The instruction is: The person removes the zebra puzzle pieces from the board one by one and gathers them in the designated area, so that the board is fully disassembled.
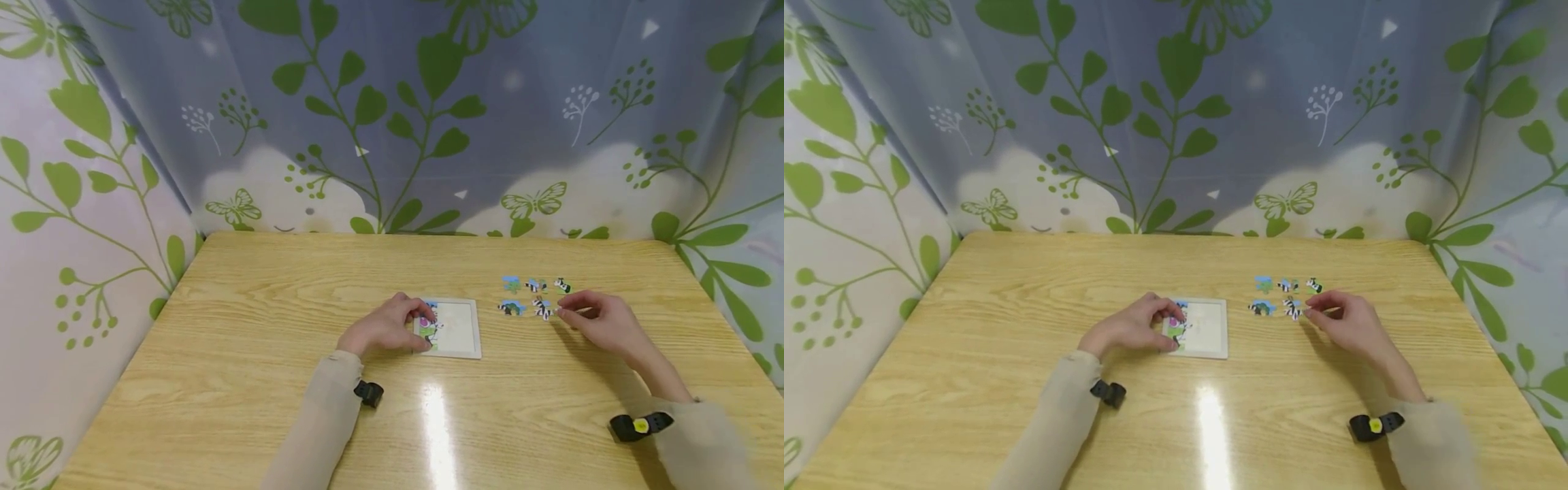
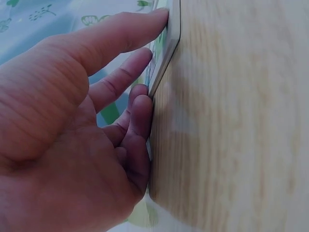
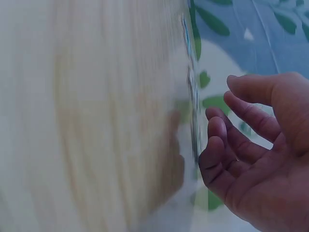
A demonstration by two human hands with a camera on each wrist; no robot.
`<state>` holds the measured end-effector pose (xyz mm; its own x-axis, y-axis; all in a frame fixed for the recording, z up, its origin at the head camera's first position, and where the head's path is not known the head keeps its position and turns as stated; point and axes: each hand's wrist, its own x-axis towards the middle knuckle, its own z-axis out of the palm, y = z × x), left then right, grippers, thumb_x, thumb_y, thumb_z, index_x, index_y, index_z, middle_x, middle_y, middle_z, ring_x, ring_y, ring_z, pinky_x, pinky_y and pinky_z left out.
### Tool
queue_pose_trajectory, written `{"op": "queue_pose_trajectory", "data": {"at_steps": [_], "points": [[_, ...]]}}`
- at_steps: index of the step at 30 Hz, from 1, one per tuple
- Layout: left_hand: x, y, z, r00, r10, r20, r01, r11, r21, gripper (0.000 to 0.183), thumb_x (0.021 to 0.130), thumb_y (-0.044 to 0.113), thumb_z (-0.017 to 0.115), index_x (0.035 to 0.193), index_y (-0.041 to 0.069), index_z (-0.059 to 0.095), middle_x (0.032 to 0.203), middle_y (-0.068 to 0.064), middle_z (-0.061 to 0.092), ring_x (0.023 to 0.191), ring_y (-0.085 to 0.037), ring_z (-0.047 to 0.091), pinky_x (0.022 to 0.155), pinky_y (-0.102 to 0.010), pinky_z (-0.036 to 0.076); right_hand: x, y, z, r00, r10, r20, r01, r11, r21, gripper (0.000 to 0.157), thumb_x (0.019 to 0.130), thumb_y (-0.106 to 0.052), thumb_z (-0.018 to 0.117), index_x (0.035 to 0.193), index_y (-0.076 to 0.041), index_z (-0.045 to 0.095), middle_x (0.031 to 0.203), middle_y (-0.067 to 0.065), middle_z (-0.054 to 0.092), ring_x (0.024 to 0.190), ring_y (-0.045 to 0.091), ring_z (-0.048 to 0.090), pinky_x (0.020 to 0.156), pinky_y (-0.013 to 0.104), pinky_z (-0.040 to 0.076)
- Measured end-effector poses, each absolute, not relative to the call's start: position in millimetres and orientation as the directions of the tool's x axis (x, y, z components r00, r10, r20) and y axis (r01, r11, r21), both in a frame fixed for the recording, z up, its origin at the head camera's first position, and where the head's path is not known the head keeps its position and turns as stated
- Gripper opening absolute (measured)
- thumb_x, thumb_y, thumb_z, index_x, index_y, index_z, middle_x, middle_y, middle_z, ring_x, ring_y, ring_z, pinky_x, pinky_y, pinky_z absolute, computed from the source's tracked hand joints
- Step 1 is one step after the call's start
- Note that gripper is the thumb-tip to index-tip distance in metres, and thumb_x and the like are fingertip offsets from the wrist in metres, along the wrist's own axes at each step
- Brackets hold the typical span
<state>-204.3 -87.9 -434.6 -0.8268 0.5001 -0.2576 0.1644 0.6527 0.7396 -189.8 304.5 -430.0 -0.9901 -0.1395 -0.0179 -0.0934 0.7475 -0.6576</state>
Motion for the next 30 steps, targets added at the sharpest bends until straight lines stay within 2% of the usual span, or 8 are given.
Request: {"op": "queue_pose_trajectory", "data": {"at_steps": [5,9,13,17,21,30], "points": [[-210,-92,-436,-0.836,0.513,-0.194,0.193,0.606,0.772,0.033,0.09,0.023,0.078,0.119,0.016,0.066,0.111,-0.004,0.054,0.098,-0.017,0.048,0.088,-0.032,0.043,-187,277,-426,-0.976,-0.216,-0.007,-0.156,0.729,-0.667,0.025,0.1,-0.028,0.067,0.114,-0.008,0.072,0.109,0.014,0.073,0.087,0.015,0.065,0.066,0.026,0.052],[-215,-96,-436,-0.876,0.466,-0.125,0.222,0.62,0.753,0.035,0.091,0.024,0.078,0.121,0.013,0.066,0.106,-0.005,0.058,0.093,-0.016,0.051,0.085,-0.031,0.044,-189,254,-426,-0.964,-0.268,0.0,-0.197,0.707,-0.679,0.021,0.099,-0.025,0.068,0.112,-0.009,0.073,0.105,0.01,0.073,0.088,0.018,0.065,0.067,0.026,0.052],[-220,-99,-436,-0.901,0.423,-0.098,0.245,0.681,0.69,0.049,0.087,0.031,0.082,0.13,0.015,0.064,0.112,-0.008,0.056,0.1,-0.021,0.049,0.089,-0.036,0.044,-193,233,-429,-0.951,-0.309,0.008,-0.227,0.679,-0.699,0.018,0.098,-0.021,0.069,0.111,-0.009,0.073,0.102,0.008,0.073,0.085,0.018,0.064,0.066,0.027,0.052],[-223,-100,-436,-0.893,0.428,-0.141,0.243,0.721,0.648,0.059,0.086,0.038,0.082,0.139,0.023,0.06,0.123,-0.009,0.054,0.112,-0.023,0.05,0.096,-0.042,0.044,-198,214,-430,-0.936,-0.352,0.016,-0.255,0.645,-0.72,0.02,0.098,-0.02,0.069,0.112,-0.007,0.072,0.1,0.008,0.073,0.082,0.016,0.064,0.063,0.027,0.051],[-224,-100,-437,-0.883,0.435,-0.177,0.251,0.755,0.606,0.06,0.087,0.042,0.079,0.141,0.028,0.058,0.13,-0.008,0.054,0.119,-0.024,0.051,0.1,-0.045,0.043,-204,196,-432,-0.926,-0.376,0.013,-0.265,0.626,-0.734,0.019,0.098,-0.021,0.069,0.112,-0.008,0.072,0.1,0.008,0.073,0.079,0.016,0.064,0.062,0.028,0.051],[-225,-98,-438,-0.89,0.405,-0.209,0.207,0.768,0.606,0.058,0.086,0.043,0.08,0.139,0.032,0.059,0.129,-0.006,0.054,0.12,-0.024,0.05,0.102,-0.047,0.042,-213,159,-437,-0.901,-0.432,-0.02,-0.281,0.62,-0.733,0.015,0.096,-0.021,0.069,0.107,-0.011,0.072,0.097,0.005,0.072,0.082,0.015,0.064,0.075,0.031,0.052]]}}
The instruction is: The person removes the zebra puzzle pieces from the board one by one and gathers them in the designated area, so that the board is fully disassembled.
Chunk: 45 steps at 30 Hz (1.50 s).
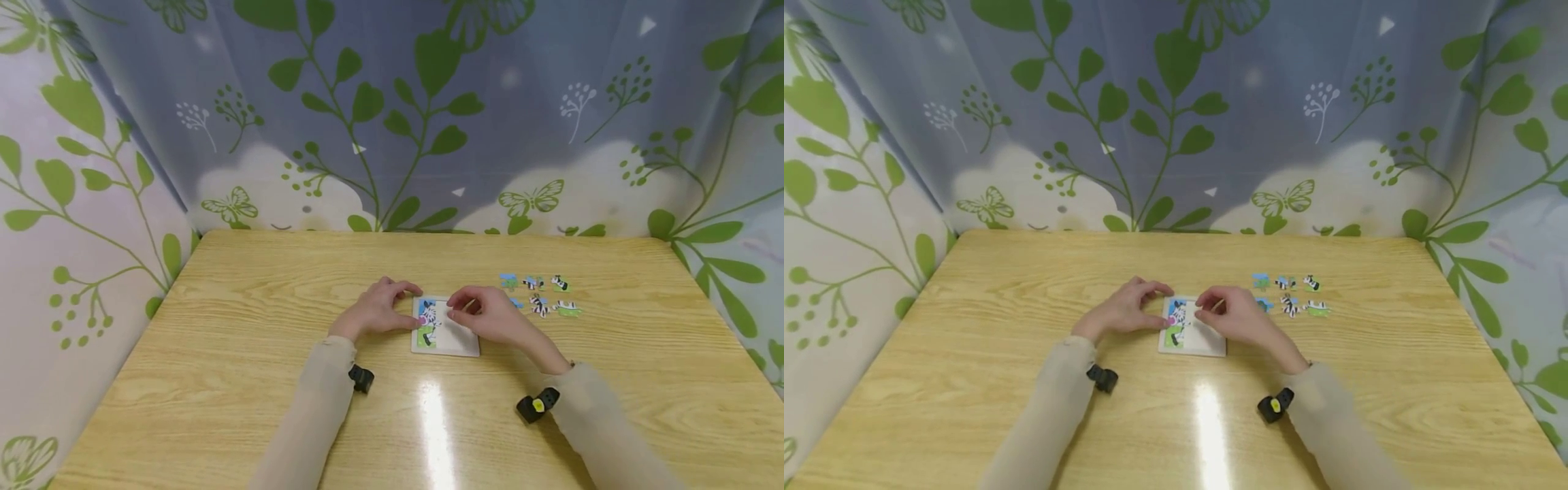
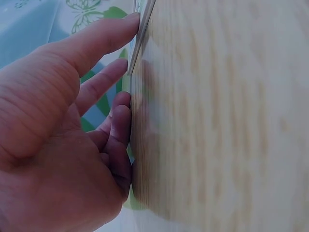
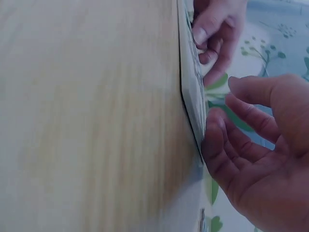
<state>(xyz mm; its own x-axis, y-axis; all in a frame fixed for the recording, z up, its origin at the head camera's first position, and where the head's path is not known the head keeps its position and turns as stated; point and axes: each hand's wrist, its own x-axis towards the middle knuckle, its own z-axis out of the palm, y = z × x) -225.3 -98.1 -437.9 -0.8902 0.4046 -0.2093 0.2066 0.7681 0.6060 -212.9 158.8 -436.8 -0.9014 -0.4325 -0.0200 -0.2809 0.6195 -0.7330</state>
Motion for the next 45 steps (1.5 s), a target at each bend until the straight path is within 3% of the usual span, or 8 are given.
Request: {"op": "queue_pose_trajectory", "data": {"at_steps": [14,29,45], "points": [[-227,-98,-438,-0.893,0.39,-0.226,0.179,0.767,0.616,0.057,0.086,0.04,0.081,0.138,0.032,0.059,0.13,-0.005,0.054,0.12,-0.023,0.049,0.102,-0.047,0.043,-219,132,-437,-0.881,-0.473,-0.014,-0.362,0.694,-0.622,0.015,0.09,-0.019,0.076,0.103,-0.011,0.076,0.086,0.002,0.068,0.072,0.012,0.055,0.064,0.028,0.044],[-225,-96,-435,-0.893,0.385,-0.233,0.164,0.761,0.628,0.056,0.086,0.034,0.082,0.138,0.031,0.06,0.13,-0.007,0.053,0.122,-0.025,0.05,0.103,-0.048,0.044,-225,120,-433,-0.909,-0.348,-0.228,-0.107,0.725,-0.68,0.017,0.089,-0.015,0.077,0.102,-0.006,0.075,0.08,0.003,0.06,0.072,0.016,0.051,0.066,0.028,0.04],[-225,-95,-433,-0.898,0.361,-0.252,0.131,0.766,0.63,0.055,0.086,0.036,0.082,0.137,0.032,0.061,0.129,-0.005,0.053,0.121,-0.024,0.05,0.102,-0.047,0.044,-220,118,-434,-0.922,-0.298,-0.247,-0.048,0.721,-0.692,0.017,0.089,-0.019,0.075,0.102,-0.009,0.07,0.087,0.002,0.058,0.077,0.016,0.05,0.069,0.029,0.038]]}}
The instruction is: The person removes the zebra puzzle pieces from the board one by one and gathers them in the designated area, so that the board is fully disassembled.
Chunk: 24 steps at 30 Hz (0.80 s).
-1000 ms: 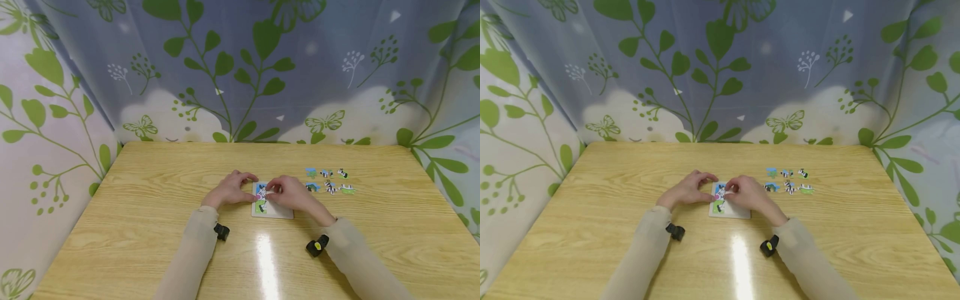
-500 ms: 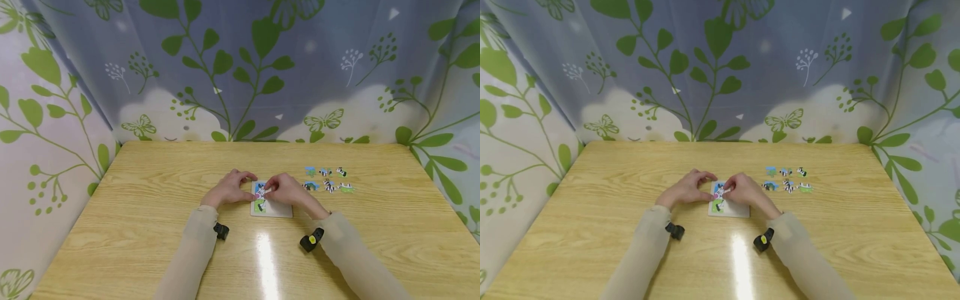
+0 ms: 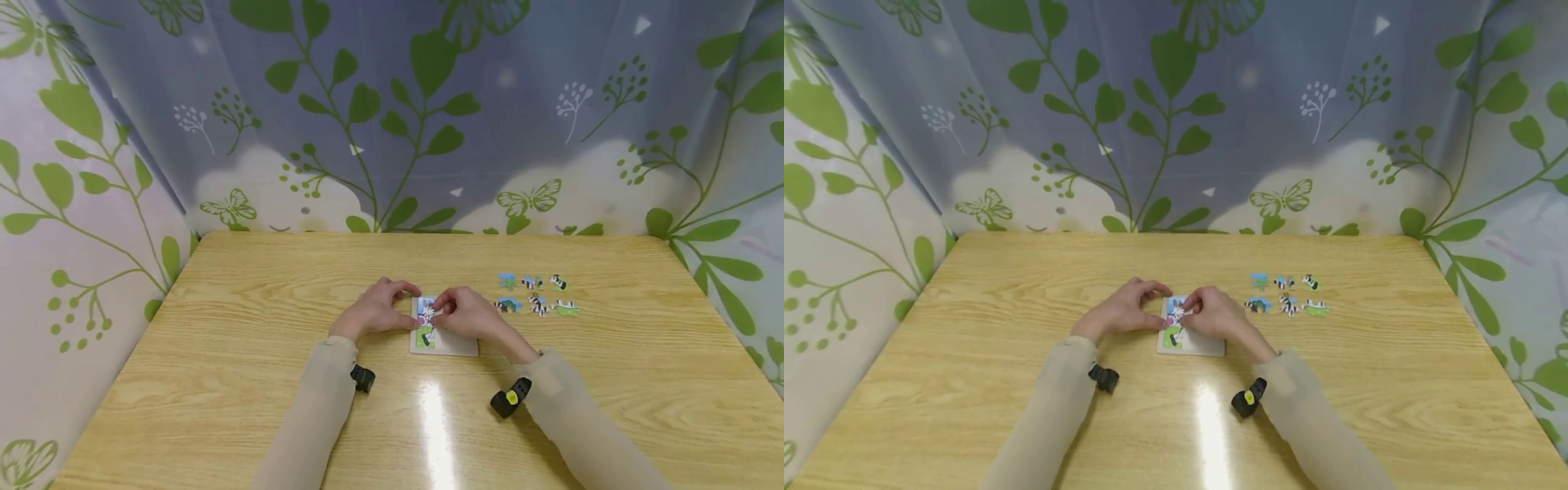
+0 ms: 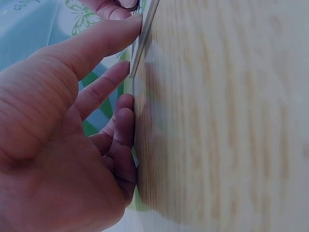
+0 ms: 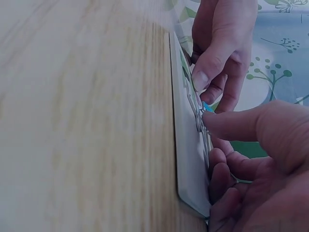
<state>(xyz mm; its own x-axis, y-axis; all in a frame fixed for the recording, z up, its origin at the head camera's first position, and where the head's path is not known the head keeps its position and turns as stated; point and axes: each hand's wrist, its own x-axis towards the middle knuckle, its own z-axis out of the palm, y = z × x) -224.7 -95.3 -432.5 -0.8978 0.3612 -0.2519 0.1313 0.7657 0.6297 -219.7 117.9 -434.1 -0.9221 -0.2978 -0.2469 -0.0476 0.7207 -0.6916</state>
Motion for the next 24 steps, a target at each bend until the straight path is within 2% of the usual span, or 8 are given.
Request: {"op": "queue_pose_trajectory", "data": {"at_steps": [10,19,24], "points": [[-224.8,-94.3,-433.2,-0.9,0.357,-0.252,0.131,0.77,0.625,0.054,0.086,0.035,0.082,0.136,0.033,0.061,0.129,-0.005,0.053,0.12,-0.024,0.05,0.102,-0.047,0.044,-216.6,120.6,-439.1,-0.946,-0.265,-0.185,-0.055,0.695,-0.717,0.011,0.091,-0.02,0.072,0.099,-0.013,0.073,0.094,0.004,0.069,0.083,0.017,0.058,0.074,0.029,0.042],[-225.6,-94.6,-433.3,-0.897,0.356,-0.26,0.124,0.77,0.626,0.054,0.086,0.037,0.082,0.135,0.033,0.061,0.13,-0.006,0.053,0.122,-0.024,0.049,0.102,-0.048,0.044,-213.8,118.8,-440.3,-0.969,-0.186,-0.163,-0.01,0.688,-0.726,0.012,0.091,-0.029,0.076,0.095,-0.017,0.076,0.09,0.0,0.075,0.079,0.014,0.064,0.072,0.029,0.042],[-226.1,-94.8,-434.8,-0.898,0.364,-0.248,0.136,0.764,0.631,0.054,0.085,0.036,0.082,0.135,0.033,0.061,0.129,-0.006,0.053,0.121,-0.024,0.05,0.102,-0.047,0.044,-213.5,117.6,-441.1,-0.976,-0.146,-0.162,0.023,0.671,-0.741,0.011,0.09,-0.029,0.077,0.093,-0.018,0.077,0.09,0.0,0.077,0.078,0.014,0.066,0.071,0.028,0.043]]}}
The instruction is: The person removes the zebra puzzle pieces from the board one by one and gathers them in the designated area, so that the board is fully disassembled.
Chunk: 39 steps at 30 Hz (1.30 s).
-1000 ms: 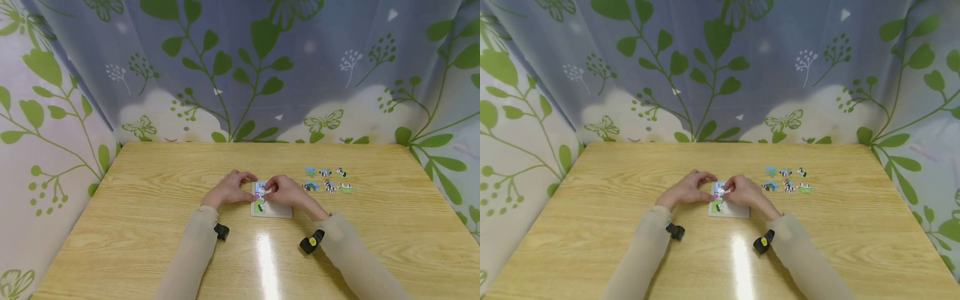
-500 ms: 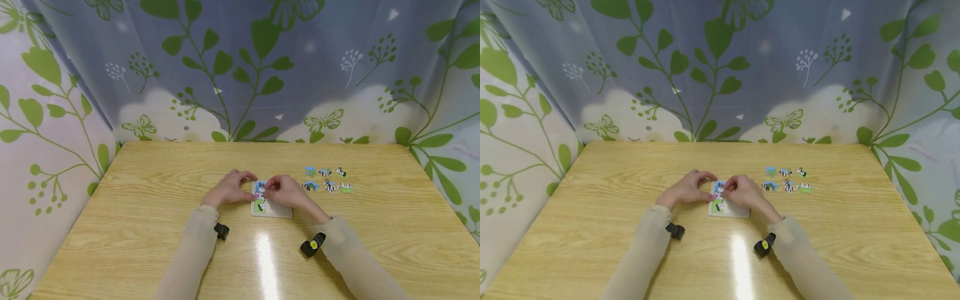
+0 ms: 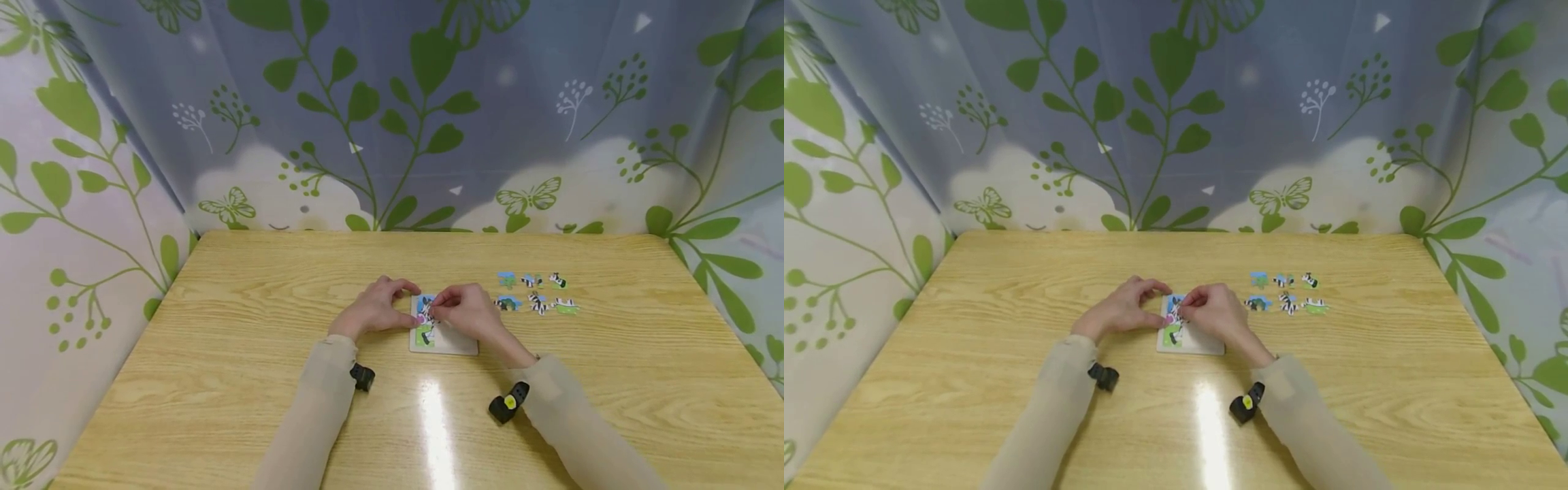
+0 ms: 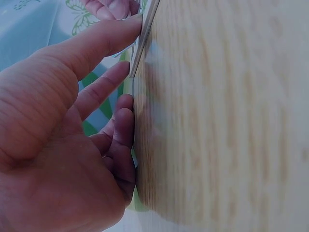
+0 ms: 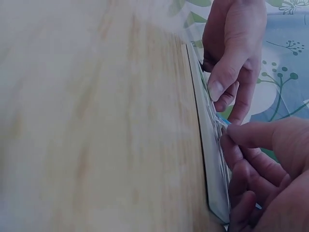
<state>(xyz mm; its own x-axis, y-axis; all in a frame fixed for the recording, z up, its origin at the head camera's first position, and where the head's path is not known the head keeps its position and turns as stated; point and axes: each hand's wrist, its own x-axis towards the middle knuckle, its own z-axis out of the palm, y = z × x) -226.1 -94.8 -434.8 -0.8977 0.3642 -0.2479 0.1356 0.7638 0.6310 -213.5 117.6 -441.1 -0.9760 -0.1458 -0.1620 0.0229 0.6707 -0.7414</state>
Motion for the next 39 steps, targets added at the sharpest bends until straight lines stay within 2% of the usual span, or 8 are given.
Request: {"op": "queue_pose_trajectory", "data": {"at_steps": [5,10,16,25,32,39], "points": [[-227,-95,-435,-0.898,0.368,-0.242,0.142,0.761,0.633,0.055,0.085,0.037,0.082,0.135,0.033,0.061,0.13,-0.006,0.053,0.122,-0.025,0.05,0.102,-0.048,0.044,-216,122,-440,-0.973,-0.158,-0.168,0.045,0.581,-0.812,0.012,0.09,-0.022,0.077,0.096,-0.012,0.077,0.092,0.004,0.076,0.082,0.015,0.066,0.071,0.028,0.048],[-226,-95,-435,-0.899,0.364,-0.244,0.139,0.764,0.63,0.056,0.084,0.038,0.083,0.135,0.033,0.061,0.129,-0.005,0.054,0.121,-0.024,0.05,0.102,-0.048,0.043,-211,145,-438,-0.961,-0.232,-0.149,0.005,0.525,-0.851,0.014,0.092,-0.021,0.076,0.099,-0.008,0.074,0.091,0.005,0.073,0.076,0.016,0.06,0.065,0.027,0.048],[-225,-94,-433,-0.901,0.362,-0.239,0.142,0.767,0.626,0.056,0.084,0.038,0.083,0.135,0.033,0.061,0.129,-0.005,0.054,0.12,-0.025,0.049,0.102,-0.047,0.042,-201,182,-431,-0.96,-0.26,-0.098,-0.07,0.567,-0.821,0.012,0.094,-0.019,0.074,0.099,-0.007,0.074,0.09,0.01,0.072,0.07,0.014,0.055,0.059,0.025,0.044],[-223,-95,-437,-0.904,0.357,-0.236,0.14,0.767,0.627,0.056,0.085,0.04,0.082,0.136,0.032,0.061,0.127,-0.003,0.054,0.116,-0.023,0.049,0.1,-0.046,0.042,-190,227,-429,-0.956,-0.286,-0.058,-0.138,0.619,-0.773,0.012,0.092,-0.017,0.076,0.096,-0.006,0.074,0.086,0.009,0.073,0.068,0.013,0.06,0.058,0.025,0.047],[-222,-96,-437,-0.892,0.399,-0.214,0.2,0.77,0.606,0.057,0.088,0.043,0.078,0.14,0.029,0.058,0.128,-0.005,0.054,0.116,-0.024,0.049,0.101,-0.046,0.041,-185,243,-434,-0.957,-0.279,-0.083,-0.126,0.654,-0.746,0.01,0.092,-0.016,0.076,0.095,-0.006,0.074,0.085,0.006,0.073,0.069,0.009,0.06,0.061,0.024,0.049],[-215,-100,-432,-0.881,0.432,-0.192,0.233,0.751,0.618,0.069,0.087,0.043,0.078,0.147,0.023,0.052,0.133,-0.01,0.053,0.122,-0.026,0.05,0.105,-0.049,0.043,-186,250,-433,-0.955,-0.274,-0.114,-0.108,0.678,-0.727,0.012,0.093,-0.018,0.076,0.097,-0.007,0.074,0.09,0.005,0.075,0.075,0.009,0.063,0.064,0.024,0.05]]}}
